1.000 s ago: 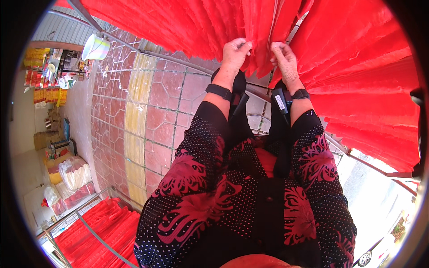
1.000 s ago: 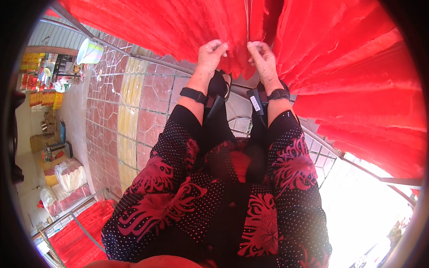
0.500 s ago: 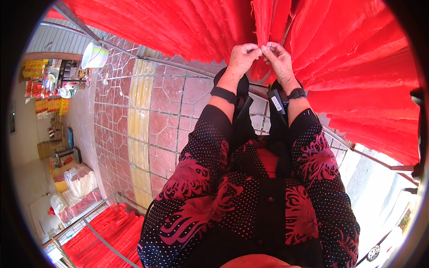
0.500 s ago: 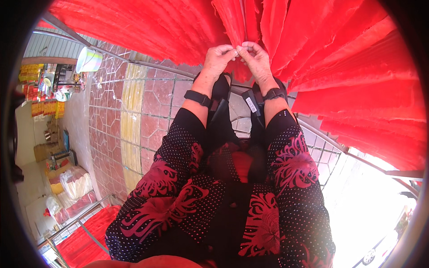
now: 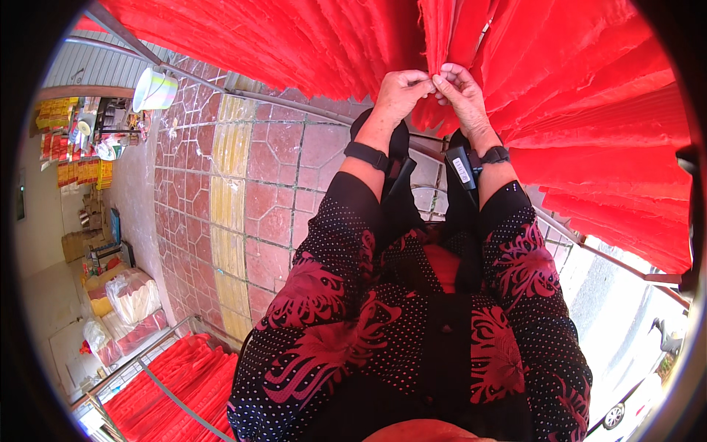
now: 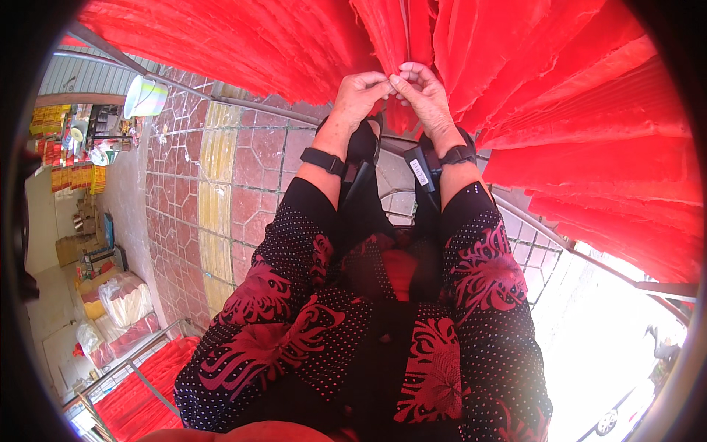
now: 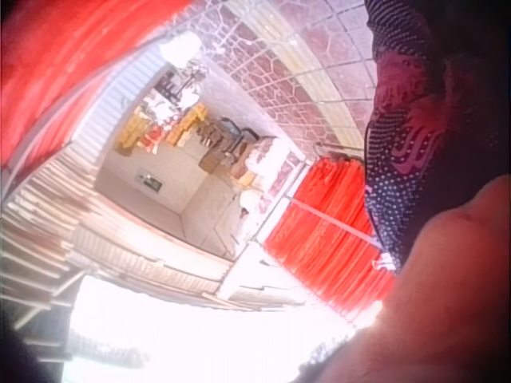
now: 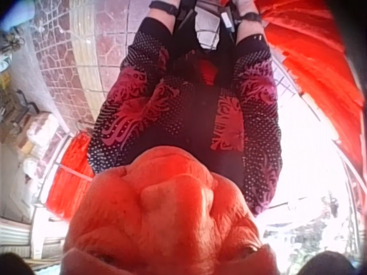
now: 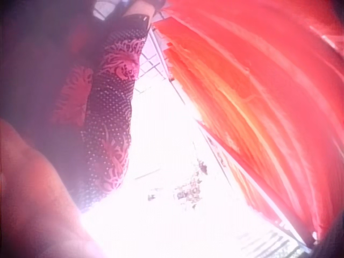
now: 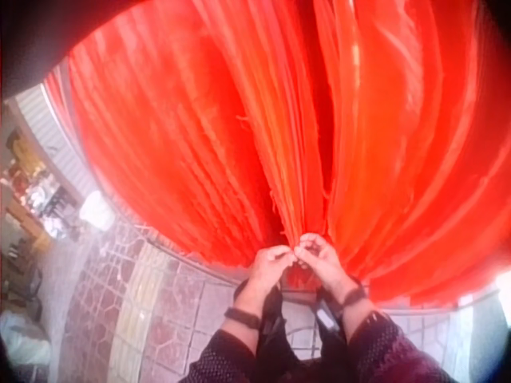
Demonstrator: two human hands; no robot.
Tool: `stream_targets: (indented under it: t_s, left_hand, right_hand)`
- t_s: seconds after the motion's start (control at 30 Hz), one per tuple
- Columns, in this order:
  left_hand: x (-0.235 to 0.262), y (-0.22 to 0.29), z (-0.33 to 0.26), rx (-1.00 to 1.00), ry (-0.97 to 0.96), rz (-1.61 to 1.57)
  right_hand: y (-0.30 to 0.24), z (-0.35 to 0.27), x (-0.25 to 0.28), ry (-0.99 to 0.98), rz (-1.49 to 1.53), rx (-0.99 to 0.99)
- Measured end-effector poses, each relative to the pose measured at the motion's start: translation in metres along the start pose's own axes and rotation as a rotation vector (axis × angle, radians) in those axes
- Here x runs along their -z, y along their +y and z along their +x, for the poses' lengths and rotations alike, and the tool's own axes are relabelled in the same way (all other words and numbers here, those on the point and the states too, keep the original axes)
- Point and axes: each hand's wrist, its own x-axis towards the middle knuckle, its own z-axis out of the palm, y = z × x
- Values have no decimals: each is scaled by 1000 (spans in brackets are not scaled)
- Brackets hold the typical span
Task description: The person assembles a red paper lantern by hand, threading white strings through the top edge of the lantern and securing them to the frame. The person repeatedly adjusts and ties the strings to hold the lantern structure in place.
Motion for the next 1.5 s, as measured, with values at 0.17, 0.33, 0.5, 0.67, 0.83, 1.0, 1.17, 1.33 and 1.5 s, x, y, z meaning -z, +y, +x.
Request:
stream_targets:
  t_s: [0.17, 0.33, 0.5, 0.67, 0.83, 1.0, 1.17, 1.33, 1.5]
  left_hand:
    - [-2, 0, 1, -11, -11, -23]
    - [-1, 0, 3, -21, -33, -33]
    - [0, 0, 3, -10, -11, -42]
    - [4, -2, 4, 14, 52, -97]
    - [6, -5, 4, -13, 159, -125]
    - [1, -5, 6, -55, 130, -130]
    - [-7, -8, 8, -82, 43, -54]
    - [-6, -10, 11, -48, 98, -5]
    - [-6, -9, 9, -62, 115, -20]
  right_hand:
    - [2, 2, -2, 5, -7, -3]
    - [5, 5, 4, 1, 53, -31]
    - [6, 5, 4, 3, 79, -20]
    - [8, 6, 6, 35, 81, -29]
    - [14, 7, 6, 40, 120, 6]
    - [14, 5, 8, -42, 77, 23]
    - [10, 5, 5, -38, 40, 2]
    - [10, 5, 7, -52, 74, -28]
    - [12, 5, 10, -107, 116, 28]
